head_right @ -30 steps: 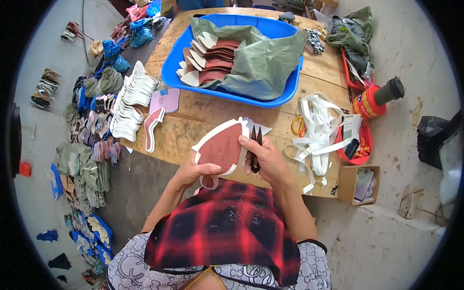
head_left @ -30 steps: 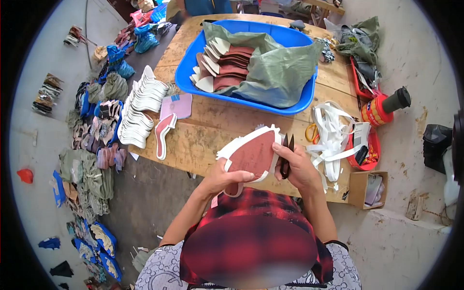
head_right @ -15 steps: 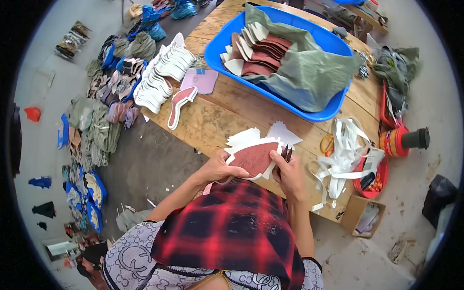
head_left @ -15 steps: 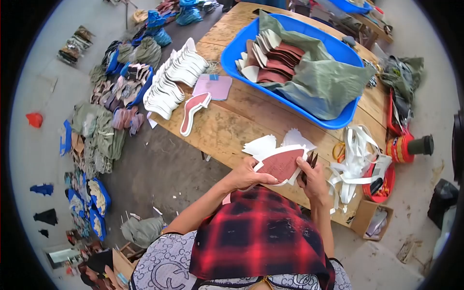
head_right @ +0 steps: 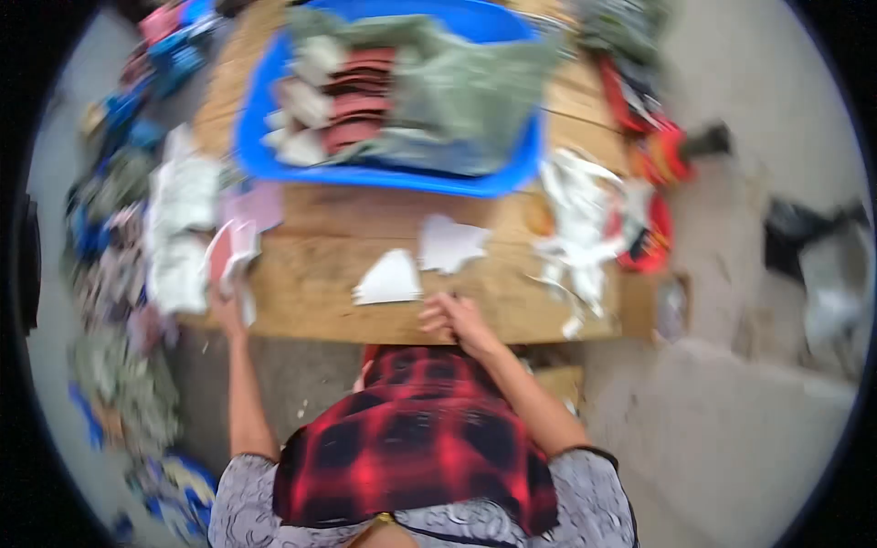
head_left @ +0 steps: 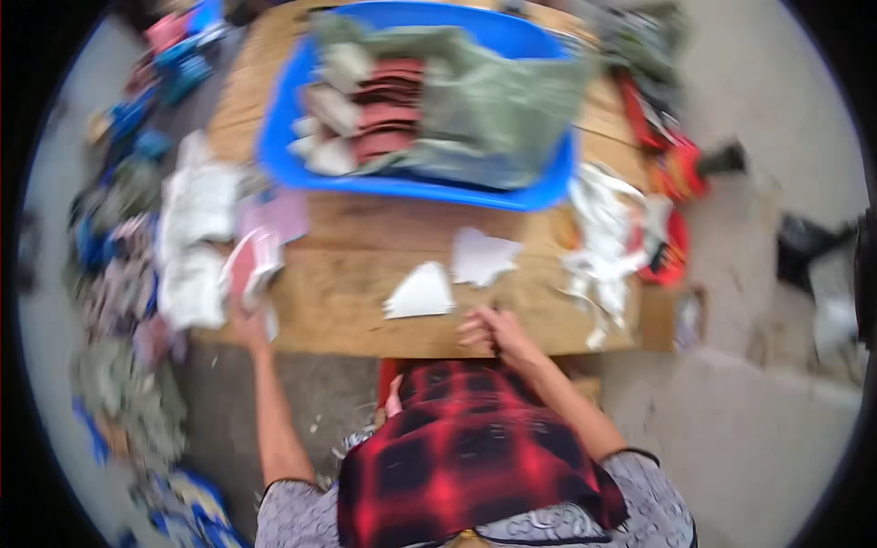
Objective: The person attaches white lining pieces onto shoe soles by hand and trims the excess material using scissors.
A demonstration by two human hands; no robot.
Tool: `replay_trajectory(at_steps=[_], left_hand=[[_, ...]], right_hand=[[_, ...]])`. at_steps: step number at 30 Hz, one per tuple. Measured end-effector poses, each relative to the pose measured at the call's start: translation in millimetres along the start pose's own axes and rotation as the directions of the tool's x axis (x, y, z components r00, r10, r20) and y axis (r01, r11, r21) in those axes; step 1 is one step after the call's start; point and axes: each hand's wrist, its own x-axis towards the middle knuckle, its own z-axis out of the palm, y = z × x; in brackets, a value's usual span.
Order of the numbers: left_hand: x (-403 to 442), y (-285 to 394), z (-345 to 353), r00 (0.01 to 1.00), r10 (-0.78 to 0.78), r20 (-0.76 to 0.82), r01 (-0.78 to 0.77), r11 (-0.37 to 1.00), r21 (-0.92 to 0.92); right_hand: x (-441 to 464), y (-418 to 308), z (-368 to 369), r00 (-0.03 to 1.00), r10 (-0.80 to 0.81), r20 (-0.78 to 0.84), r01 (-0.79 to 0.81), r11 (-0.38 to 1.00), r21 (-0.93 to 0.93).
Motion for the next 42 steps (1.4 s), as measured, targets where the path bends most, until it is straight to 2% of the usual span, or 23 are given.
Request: replay_trajectory(at_steps=[1,2,4,5,7,9,10,11,14,17,18,19,22,24,28,31,32,34,37,39,40,41,42], left_hand=[[22.2,-43.8,11.0,0.985,0.168,-0.048,-0.171,0.983,-0.068],[47.0,-101.3,10.9,0.989,0.123,0.082,-0.132,0.984,0.117],[41.1,-82.4,12.9,0.994,0.067,0.085,-0.086,0.965,0.247],[36.8,-84.7,14.9,0.996,0.064,0.063,-0.076,0.973,0.217],[45.4,-105.1,15.2,0.994,0.107,0.004,-0.107,0.989,0.103],[35.6,-82.9,10.7,1.000,0.017,-0.010,-0.013,0.961,0.276],[30.9,-68.4,11.7,0.999,-0.025,-0.025,0.032,0.933,0.358],[37.9,-85.7,13.2,0.998,0.056,-0.036,-0.040,0.939,0.341],[48.8,-87.7,3.7,0.992,-0.067,0.107,0.023,0.929,0.369],[47.1,-92.4,4.5,0.974,0.021,0.226,-0.070,0.975,0.210],[45.4,-95.6,-0.7,0.963,0.044,0.265,-0.094,0.979,0.180],[44.1,-100.0,-3.4,0.970,0.021,0.244,-0.106,0.933,0.344],[23.0,-95.5,-4.4,0.958,0.194,0.209,-0.277,0.807,0.521],[-1.1,-79.3,-5.2,0.943,0.229,0.243,-0.321,0.824,0.466],[-28.5,-62.6,-2.4,0.948,0.212,0.237,-0.280,0.910,0.305],[-35.3,-61.8,-3.4,0.964,-0.006,0.265,-0.145,0.826,0.544],[-39.1,-66.4,-1.2,0.971,0.102,0.214,-0.215,0.758,0.616],[-47.1,-53.4,5.7,0.967,0.160,0.200,-0.249,0.779,0.576],[-67.2,11.2,30.8,0.949,0.170,0.265,-0.247,0.924,0.292],[-66.1,34.0,43.5,0.942,0.216,0.256,-0.259,0.954,0.149],[-67.1,60.6,50.2,0.925,0.274,0.264,-0.331,0.921,0.204],[-80.6,112.8,58.2,0.947,0.238,0.215,-0.251,0.967,0.033],[-66.5,120.0,70.2,0.929,0.315,0.195,-0.331,0.942,0.054]], right_hand=[[-8.8,-5.2,0.4,0.991,0.079,-0.109,-0.065,0.989,0.130],[-16.0,-5.7,-16.1,0.976,0.062,-0.208,-0.040,0.993,0.109],[-17.3,1.5,-40.8,0.937,0.036,-0.346,-0.018,0.998,0.053],[-17.9,2.9,-70.0,0.903,-0.002,-0.430,0.012,1.000,0.020],[-18.0,0.8,-119.7,0.680,-0.179,-0.711,0.217,0.975,-0.039],[-13.9,2.6,-191.8,0.480,-0.369,-0.796,0.283,0.924,-0.258],[-12.0,-1.3,-219.2,0.402,-0.412,-0.818,0.291,0.904,-0.313],[-11.4,-5.2,-242.7,0.319,-0.454,-0.832,0.291,0.882,-0.370],[-9.8,-5.3,-297.8,0.132,-0.400,-0.907,0.344,0.877,-0.336],[-7.0,6.6,-334.3,0.157,-0.178,-0.972,0.459,0.884,-0.088],[-6.7,3.7,-339.8,0.168,-0.198,-0.966,0.489,0.868,-0.093],[-6.3,4.6,-343.3,0.184,-0.210,-0.960,0.514,0.853,-0.088],[-29.3,-1.0,-320.1,0.231,-0.231,-0.945,0.485,0.869,-0.094],[-36.2,20.1,-327.5,0.274,-0.361,-0.891,0.442,0.870,-0.217],[-66.2,46.2,-274.7,0.254,-0.296,-0.921,0.084,0.955,-0.284],[-66.2,70.6,-255.0,0.239,-0.485,-0.841,-0.192,0.826,-0.530],[-61.3,73.9,-248.7,0.275,-0.509,-0.816,-0.199,0.800,-0.566],[-58.0,79.8,-246.9,0.332,-0.555,-0.763,-0.217,0.742,-0.634],[-44.6,104.9,-264.8,0.391,-0.500,-0.772,-0.429,0.644,-0.634],[-46.3,112.7,-261.3,0.281,-0.686,-0.671,-0.296,0.603,-0.741],[-48.2,121.6,-264.6,0.336,-0.597,-0.728,-0.083,0.751,-0.655],[-55.8,105.1,-248.1,0.387,-0.499,-0.775,0.112,0.860,-0.498],[-71.2,94.3,-227.7,0.372,-0.565,-0.737,0.166,0.821,-0.546]])
